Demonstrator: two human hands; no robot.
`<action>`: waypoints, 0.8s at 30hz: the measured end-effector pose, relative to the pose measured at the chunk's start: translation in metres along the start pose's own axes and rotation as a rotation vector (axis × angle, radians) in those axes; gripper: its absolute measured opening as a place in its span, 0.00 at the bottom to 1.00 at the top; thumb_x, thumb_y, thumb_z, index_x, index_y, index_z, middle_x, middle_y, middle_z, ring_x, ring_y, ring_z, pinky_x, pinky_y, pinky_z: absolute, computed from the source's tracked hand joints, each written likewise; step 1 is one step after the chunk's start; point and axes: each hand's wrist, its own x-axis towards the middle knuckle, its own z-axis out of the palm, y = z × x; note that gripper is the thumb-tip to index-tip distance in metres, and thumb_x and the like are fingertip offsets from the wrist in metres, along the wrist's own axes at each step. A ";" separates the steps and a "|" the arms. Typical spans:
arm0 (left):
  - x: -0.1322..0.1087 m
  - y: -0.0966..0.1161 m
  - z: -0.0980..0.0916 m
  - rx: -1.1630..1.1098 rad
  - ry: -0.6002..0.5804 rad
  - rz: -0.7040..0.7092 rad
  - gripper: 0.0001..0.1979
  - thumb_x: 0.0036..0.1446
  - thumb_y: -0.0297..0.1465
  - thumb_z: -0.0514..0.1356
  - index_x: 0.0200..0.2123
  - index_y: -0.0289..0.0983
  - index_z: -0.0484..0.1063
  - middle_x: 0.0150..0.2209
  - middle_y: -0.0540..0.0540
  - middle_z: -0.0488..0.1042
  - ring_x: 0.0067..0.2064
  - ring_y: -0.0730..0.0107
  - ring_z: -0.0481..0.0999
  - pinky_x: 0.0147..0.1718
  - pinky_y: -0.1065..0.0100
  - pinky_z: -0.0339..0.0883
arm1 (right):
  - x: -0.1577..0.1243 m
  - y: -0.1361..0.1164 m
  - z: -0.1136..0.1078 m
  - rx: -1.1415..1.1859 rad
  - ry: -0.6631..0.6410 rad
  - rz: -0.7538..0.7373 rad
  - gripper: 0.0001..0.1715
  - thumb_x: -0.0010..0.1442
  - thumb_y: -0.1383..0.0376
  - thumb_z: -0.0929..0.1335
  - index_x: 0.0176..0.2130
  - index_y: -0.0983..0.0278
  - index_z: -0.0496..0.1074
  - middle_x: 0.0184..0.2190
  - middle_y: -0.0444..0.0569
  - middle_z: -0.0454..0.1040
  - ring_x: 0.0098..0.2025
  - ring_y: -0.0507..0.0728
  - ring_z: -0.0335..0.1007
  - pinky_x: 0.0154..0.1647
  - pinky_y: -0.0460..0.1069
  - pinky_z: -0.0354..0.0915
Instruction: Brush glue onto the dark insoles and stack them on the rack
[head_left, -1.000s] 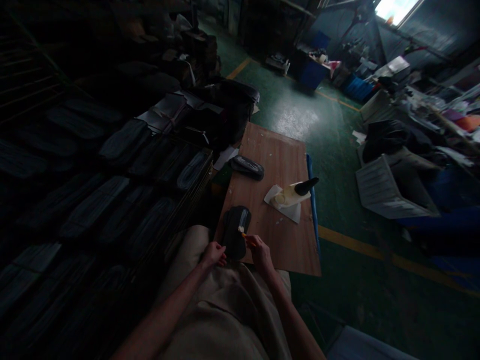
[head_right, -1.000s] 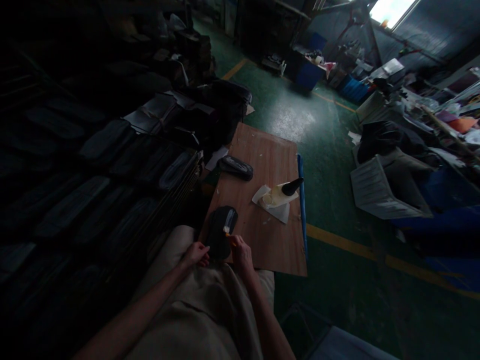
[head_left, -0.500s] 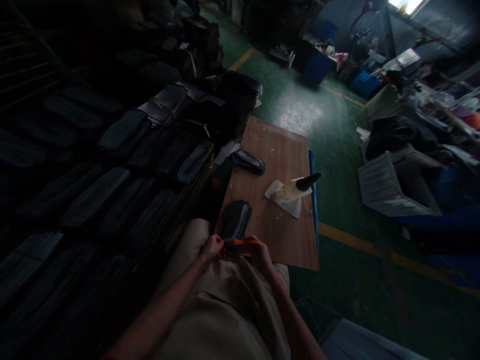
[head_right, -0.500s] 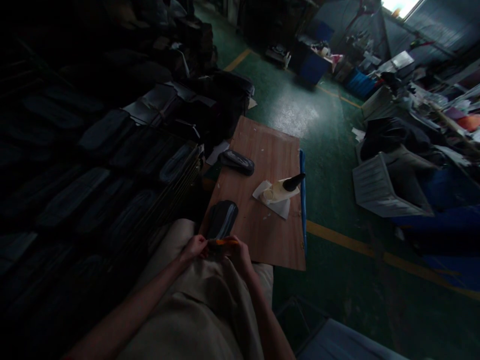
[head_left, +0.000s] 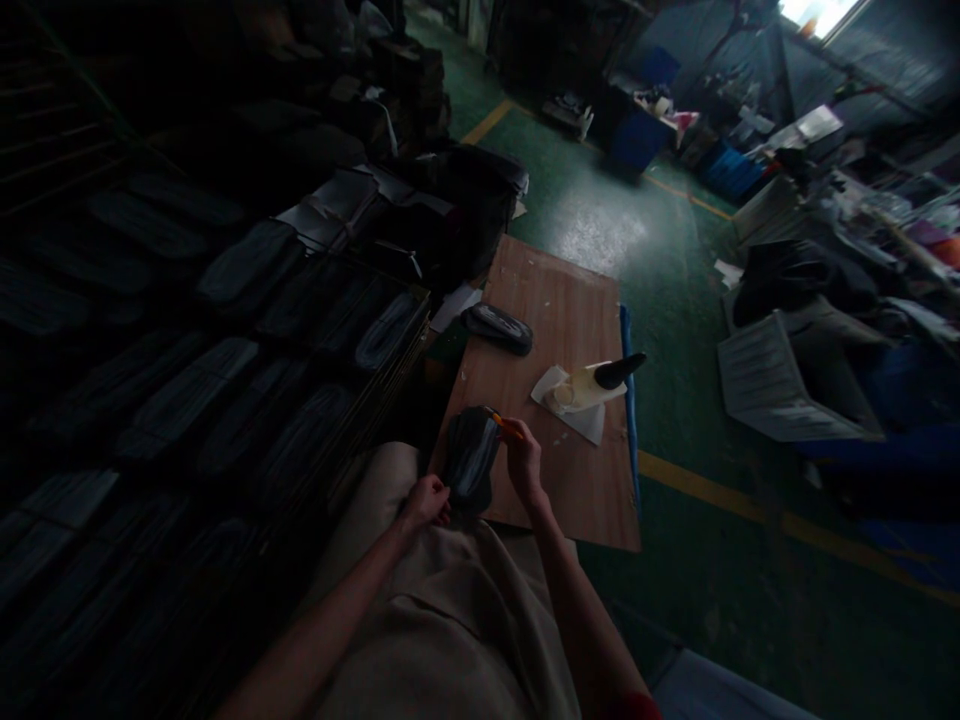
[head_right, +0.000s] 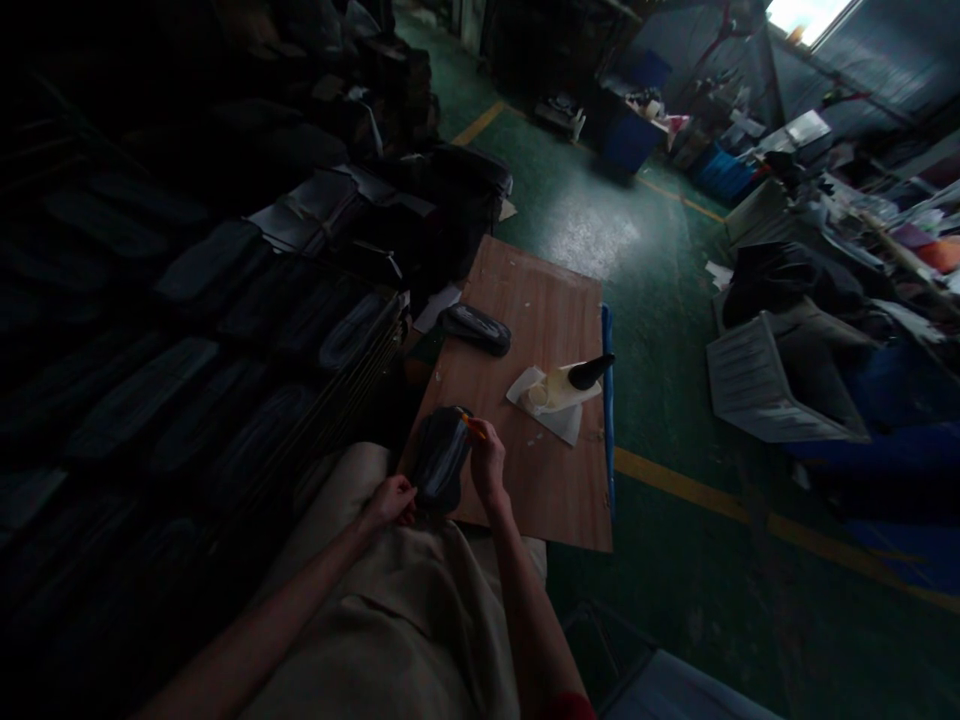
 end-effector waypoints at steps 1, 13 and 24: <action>0.000 0.000 0.000 0.002 -0.002 0.005 0.08 0.62 0.25 0.51 0.29 0.37 0.61 0.16 0.56 0.67 0.16 0.73 0.71 0.18 0.74 0.64 | 0.001 -0.001 0.001 -0.051 -0.023 -0.021 0.16 0.60 0.65 0.60 0.45 0.62 0.72 0.43 0.51 0.75 0.42 0.56 0.72 0.40 0.48 0.69; 0.001 0.000 0.000 -0.013 -0.023 -0.008 0.08 0.63 0.24 0.50 0.30 0.38 0.60 0.15 0.57 0.67 0.15 0.73 0.71 0.18 0.75 0.63 | -0.028 -0.013 -0.019 -0.030 -0.311 0.088 0.15 0.62 0.60 0.61 0.43 0.62 0.73 0.33 0.48 0.77 0.31 0.55 0.74 0.33 0.48 0.69; -0.005 0.003 -0.001 -0.070 -0.034 -0.013 0.08 0.62 0.24 0.51 0.29 0.38 0.59 0.15 0.56 0.67 0.14 0.74 0.69 0.16 0.76 0.61 | -0.038 -0.005 -0.004 -0.080 -0.210 0.084 0.15 0.61 0.60 0.61 0.43 0.62 0.72 0.39 0.49 0.77 0.34 0.55 0.74 0.36 0.48 0.69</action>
